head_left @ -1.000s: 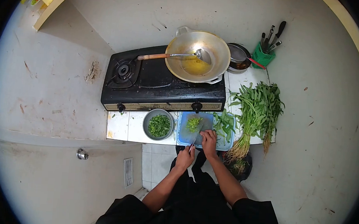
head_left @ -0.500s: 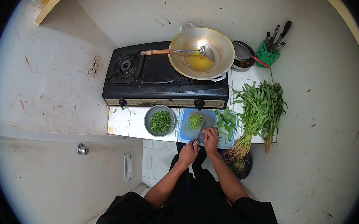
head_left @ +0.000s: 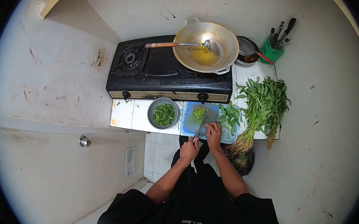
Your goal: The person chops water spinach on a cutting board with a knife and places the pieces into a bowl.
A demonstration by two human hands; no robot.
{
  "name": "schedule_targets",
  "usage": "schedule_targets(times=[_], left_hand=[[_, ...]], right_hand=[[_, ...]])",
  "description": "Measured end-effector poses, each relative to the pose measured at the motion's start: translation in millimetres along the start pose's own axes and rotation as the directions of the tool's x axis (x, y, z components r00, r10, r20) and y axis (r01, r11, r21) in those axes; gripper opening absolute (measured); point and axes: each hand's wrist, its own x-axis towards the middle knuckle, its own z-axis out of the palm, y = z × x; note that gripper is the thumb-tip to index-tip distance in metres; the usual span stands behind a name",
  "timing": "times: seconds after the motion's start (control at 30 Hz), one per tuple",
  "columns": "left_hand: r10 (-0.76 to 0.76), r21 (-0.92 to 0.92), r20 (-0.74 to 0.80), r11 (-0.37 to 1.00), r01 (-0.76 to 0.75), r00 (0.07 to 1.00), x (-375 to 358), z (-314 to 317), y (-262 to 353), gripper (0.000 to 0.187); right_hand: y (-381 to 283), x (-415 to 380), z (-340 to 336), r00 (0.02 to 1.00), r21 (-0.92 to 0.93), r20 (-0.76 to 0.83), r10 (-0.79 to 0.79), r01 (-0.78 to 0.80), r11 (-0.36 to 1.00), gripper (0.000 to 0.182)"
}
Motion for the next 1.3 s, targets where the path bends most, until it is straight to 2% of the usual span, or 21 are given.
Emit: schedule_targets(times=[0.1,0.3,0.4,0.63,0.8,0.93,1.13,1.2,1.3], left_hand=[[0.05,-0.058,-0.009,0.997,-0.05,0.999,18,0,-4,0.048],[0.135,-0.098,0.008,0.986,-0.134,0.991,11,-5,-17,0.044],[0.123,-0.134,0.037,0.984,-0.117,0.992,7,-9,-17,0.045],[0.115,-0.088,0.108,0.99,-0.106,0.987,3,-16,-5,0.046],[0.144,-0.093,0.062,0.986,-0.138,0.988,8,-10,-11,0.046],[0.145,-0.106,0.102,0.985,-0.134,0.984,15,-12,-13,0.045],[0.127,-0.05,0.06,0.991,-0.124,0.99,28,7,-3,0.048],[0.162,-0.038,0.019,0.986,-0.161,0.987,33,11,1,0.049],[0.105,-0.064,0.015,0.992,-0.104,0.994,14,11,-2,0.049]], right_hand=[[-2,-1,0,1.0,0.015,-0.007,-0.004,0.004,1.0,0.021],[1,-3,-2,0.999,-0.008,0.031,-0.035,0.035,0.999,0.027],[3,-3,3,0.999,-0.012,0.029,-0.012,0.013,1.0,0.025],[2,0,2,1.0,-0.002,0.002,0.021,-0.021,1.0,0.019],[2,-1,4,0.999,0.012,-0.007,0.032,-0.032,0.999,0.021],[5,-2,4,1.0,0.002,0.021,0.01,-0.01,1.0,0.025],[2,-3,5,0.999,-0.055,0.049,0.001,0.001,0.998,0.027],[2,-3,4,0.998,-0.078,0.055,0.006,-0.002,0.997,0.028],[6,-4,2,0.998,-0.05,0.058,-0.005,0.008,0.999,0.03]])
